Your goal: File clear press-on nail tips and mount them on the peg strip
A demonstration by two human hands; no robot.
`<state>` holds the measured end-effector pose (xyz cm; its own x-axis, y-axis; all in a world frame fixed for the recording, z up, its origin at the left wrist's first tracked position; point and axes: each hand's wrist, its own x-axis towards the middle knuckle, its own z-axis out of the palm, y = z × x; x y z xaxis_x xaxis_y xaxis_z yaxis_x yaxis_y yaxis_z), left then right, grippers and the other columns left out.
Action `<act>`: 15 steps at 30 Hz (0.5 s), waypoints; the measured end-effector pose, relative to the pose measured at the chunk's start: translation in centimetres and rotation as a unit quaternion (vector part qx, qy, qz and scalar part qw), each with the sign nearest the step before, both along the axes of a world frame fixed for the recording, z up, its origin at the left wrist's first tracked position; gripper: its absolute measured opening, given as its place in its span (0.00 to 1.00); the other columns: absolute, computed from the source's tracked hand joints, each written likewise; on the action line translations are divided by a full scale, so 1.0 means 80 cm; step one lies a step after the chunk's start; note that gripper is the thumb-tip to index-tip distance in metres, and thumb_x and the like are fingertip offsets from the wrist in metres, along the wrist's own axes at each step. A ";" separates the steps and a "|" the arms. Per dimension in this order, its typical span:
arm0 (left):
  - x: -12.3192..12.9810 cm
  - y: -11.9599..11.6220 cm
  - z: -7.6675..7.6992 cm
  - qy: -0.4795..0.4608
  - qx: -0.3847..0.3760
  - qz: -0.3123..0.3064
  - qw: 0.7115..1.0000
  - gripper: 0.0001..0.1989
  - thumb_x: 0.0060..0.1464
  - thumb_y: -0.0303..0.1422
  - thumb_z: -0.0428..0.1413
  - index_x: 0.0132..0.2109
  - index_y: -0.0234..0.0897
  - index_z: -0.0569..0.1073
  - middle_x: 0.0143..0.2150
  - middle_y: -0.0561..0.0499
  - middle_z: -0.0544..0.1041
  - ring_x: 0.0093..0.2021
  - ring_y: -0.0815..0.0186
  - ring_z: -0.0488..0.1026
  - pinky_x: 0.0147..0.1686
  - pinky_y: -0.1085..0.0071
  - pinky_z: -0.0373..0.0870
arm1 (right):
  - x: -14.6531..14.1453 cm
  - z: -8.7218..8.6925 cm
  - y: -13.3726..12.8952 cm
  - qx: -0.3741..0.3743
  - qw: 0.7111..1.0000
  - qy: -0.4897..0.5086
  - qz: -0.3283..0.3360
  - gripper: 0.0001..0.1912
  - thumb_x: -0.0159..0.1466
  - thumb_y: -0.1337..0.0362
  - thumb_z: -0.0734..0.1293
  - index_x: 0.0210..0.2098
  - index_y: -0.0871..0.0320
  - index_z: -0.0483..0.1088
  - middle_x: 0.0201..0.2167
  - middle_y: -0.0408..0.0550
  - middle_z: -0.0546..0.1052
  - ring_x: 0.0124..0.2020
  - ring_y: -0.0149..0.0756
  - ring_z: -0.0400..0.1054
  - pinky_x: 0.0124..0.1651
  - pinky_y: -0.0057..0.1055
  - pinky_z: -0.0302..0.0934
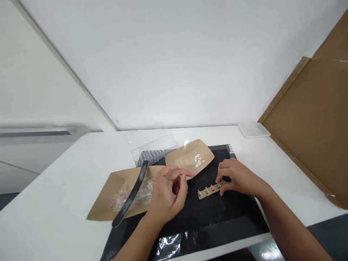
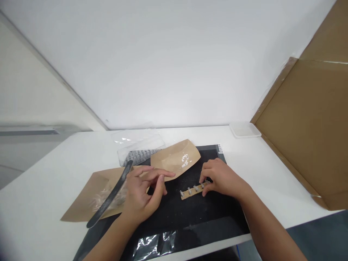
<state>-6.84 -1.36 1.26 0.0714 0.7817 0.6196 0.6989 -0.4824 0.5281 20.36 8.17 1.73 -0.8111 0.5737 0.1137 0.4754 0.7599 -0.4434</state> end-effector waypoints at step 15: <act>0.000 0.000 -0.004 -0.009 -0.006 -0.010 1.000 0.10 0.66 0.27 0.53 0.43 0.40 0.79 0.34 0.53 0.84 0.19 0.70 0.71 0.49 0.56 0.76 | 0.016 0.016 -0.001 -0.076 0.995 0.068 0.003 0.10 0.64 0.54 0.78 0.39 0.50 0.82 0.40 0.44 0.81 0.43 0.38 0.74 0.49 0.37 0.64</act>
